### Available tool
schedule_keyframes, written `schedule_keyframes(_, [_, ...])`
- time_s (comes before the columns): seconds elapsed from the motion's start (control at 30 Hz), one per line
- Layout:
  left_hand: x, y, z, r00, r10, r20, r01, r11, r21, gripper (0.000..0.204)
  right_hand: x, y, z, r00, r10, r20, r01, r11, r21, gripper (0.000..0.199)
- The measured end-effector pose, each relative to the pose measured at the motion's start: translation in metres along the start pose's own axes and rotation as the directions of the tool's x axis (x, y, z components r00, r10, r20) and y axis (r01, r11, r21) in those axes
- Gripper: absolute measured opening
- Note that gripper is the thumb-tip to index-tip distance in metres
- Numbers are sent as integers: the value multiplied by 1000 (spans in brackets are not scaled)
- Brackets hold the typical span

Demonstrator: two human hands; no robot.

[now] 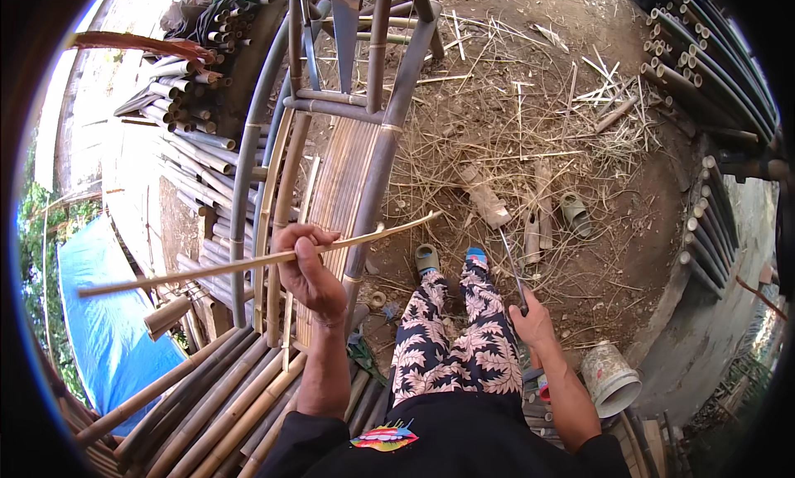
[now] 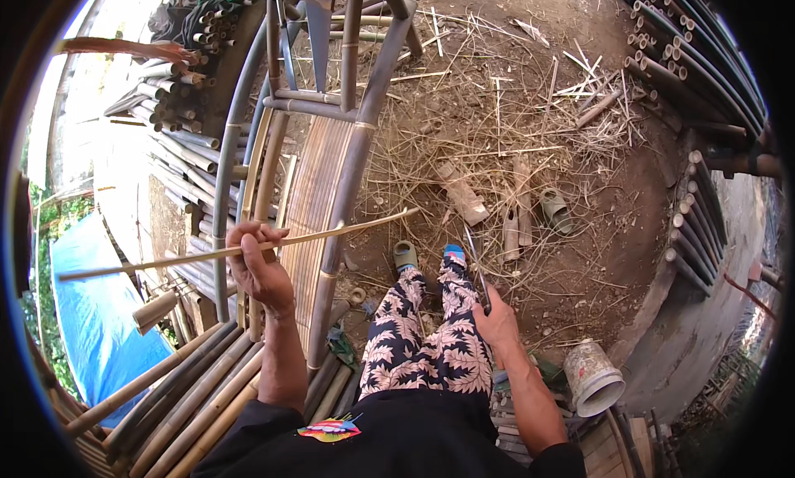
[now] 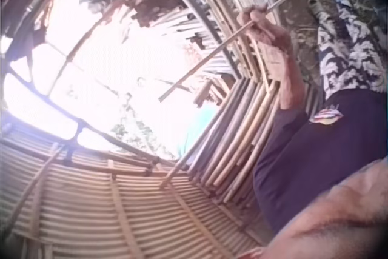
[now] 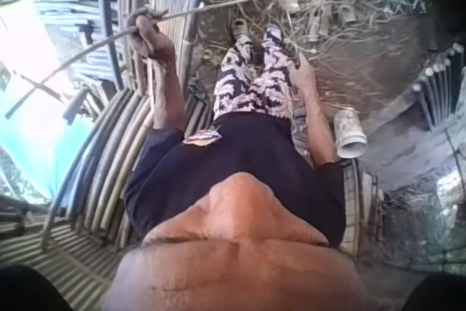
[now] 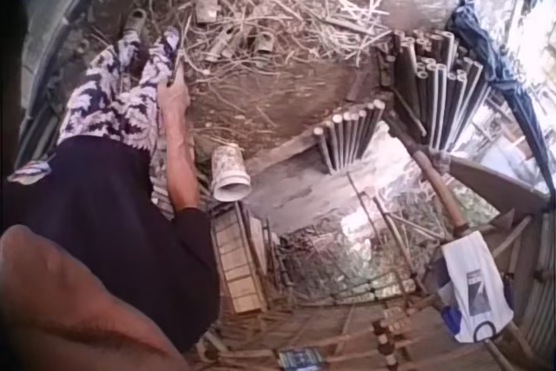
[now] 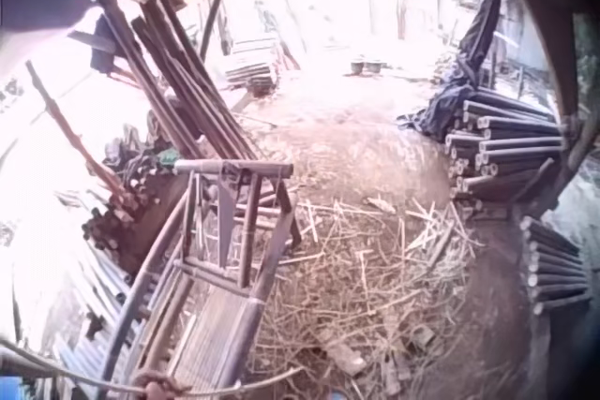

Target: The person scrapes a bamboo strip with a knife and then places it into a pre-assembled bamboo structure.

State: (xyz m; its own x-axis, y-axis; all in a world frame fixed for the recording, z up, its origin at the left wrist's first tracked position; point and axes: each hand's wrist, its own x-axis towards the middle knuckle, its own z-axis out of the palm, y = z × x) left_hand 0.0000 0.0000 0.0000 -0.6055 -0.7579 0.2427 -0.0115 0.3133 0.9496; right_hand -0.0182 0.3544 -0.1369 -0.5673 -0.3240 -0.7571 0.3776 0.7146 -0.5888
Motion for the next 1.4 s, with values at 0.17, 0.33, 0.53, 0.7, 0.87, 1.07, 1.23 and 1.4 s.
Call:
schedule_keyframes(0.17, [-2,-3,25,964,251,-82,-264,932,-248,39,17,-60,11,925,-379,9,375,912,-167,51])
schedule_keyframes(0.33, [-3,-11,51,971,216,-105,-238,928,-287,51,42,-129,42,860,-500,102,510,830,-225,30])
schedule_keyframes(0.53, [-7,-26,57,943,284,-173,-323,909,-264,56,81,-163,80,692,-720,48,706,662,-251,17])
schedule_keyframes(0.7, [-9,-32,60,942,281,-183,-322,911,-257,56,99,-148,87,831,-555,38,537,782,-317,22])
schedule_keyframes(0.87, [-18,-26,71,940,329,-90,-341,891,-299,60,95,-155,72,885,-451,114,465,861,-205,25])
schedule_keyframes(1.07, [-13,-23,83,946,307,-102,-323,880,-349,60,89,-180,65,619,-785,28,769,598,-225,15])
schedule_keyframes(1.23, [-2,-27,87,949,303,-92,-315,872,-374,60,147,-121,74,894,-449,-1,435,867,-244,17])
schedule_keyframes(1.4, [13,-33,86,948,318,-21,-307,893,-329,61,173,-93,74,685,-711,-159,663,699,-267,18])
